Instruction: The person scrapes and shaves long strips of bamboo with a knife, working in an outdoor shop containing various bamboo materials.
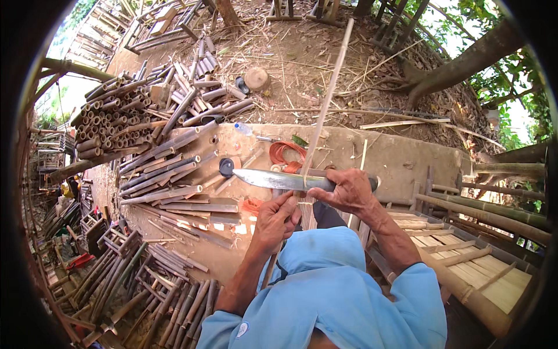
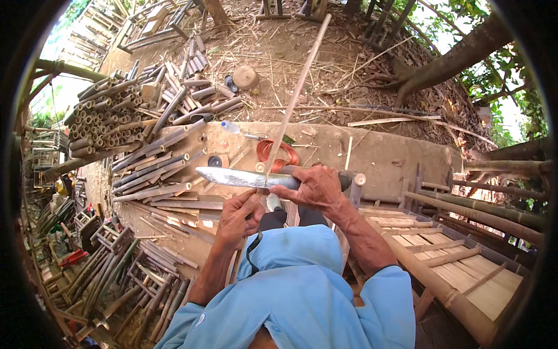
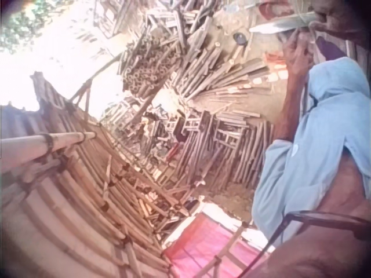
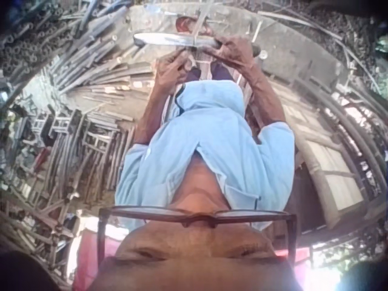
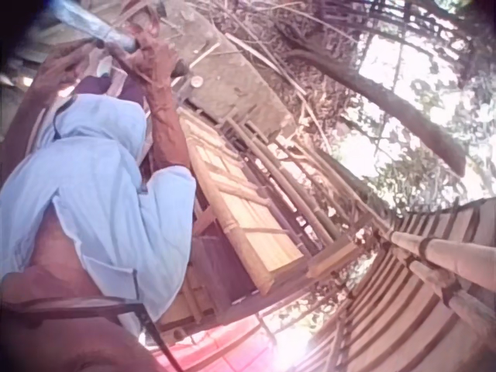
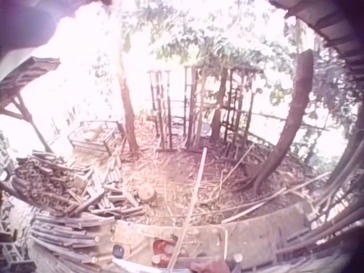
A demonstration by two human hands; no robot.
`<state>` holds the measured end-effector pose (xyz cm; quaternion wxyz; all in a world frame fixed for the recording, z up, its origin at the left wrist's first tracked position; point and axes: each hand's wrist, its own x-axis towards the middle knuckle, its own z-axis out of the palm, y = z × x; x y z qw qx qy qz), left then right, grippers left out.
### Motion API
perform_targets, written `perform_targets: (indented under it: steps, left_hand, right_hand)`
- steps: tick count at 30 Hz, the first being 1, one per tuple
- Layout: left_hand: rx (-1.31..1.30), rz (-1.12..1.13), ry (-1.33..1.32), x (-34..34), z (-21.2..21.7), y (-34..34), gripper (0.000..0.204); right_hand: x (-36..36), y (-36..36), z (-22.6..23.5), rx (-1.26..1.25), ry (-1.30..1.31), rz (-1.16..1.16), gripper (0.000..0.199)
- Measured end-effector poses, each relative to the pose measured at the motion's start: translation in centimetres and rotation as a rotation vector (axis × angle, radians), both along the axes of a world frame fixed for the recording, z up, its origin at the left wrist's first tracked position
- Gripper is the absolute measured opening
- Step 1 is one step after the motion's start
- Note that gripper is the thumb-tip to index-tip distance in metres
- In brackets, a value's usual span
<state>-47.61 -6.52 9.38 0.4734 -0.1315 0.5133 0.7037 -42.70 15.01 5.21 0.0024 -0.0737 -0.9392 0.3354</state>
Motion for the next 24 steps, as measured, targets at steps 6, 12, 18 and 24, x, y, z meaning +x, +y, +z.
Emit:
perform_targets:
  steps: [6, 12, 18, 24]
  left_hand:
    - [-0.052, -0.031, 0.017, 0.2, 0.4, 2.1, 0.035]
    - [-0.090, -0.154, 0.065, 1.6, 3.3, 0.5, 0.035]
    - [-0.272, -0.224, 0.055, 7.4, 3.5, -1.7, 0.025]
    - [-0.250, -0.165, 0.089, 9.5, 2.9, -5.7, 0.020]
  right_hand:
    - [-0.6, 3.2, 0.4, 0.076, 0.065, 0.119, 0.070]
    - [-0.4, 12.4, -3.6, -0.060, 0.143, -0.210, 0.074]
    - [-0.2, 14.5, -2.0, 0.098, -0.048, -0.198, 0.078]
    - [-1.9, 22.0, -2.6, 0.132, -0.097, -0.295, 0.080]
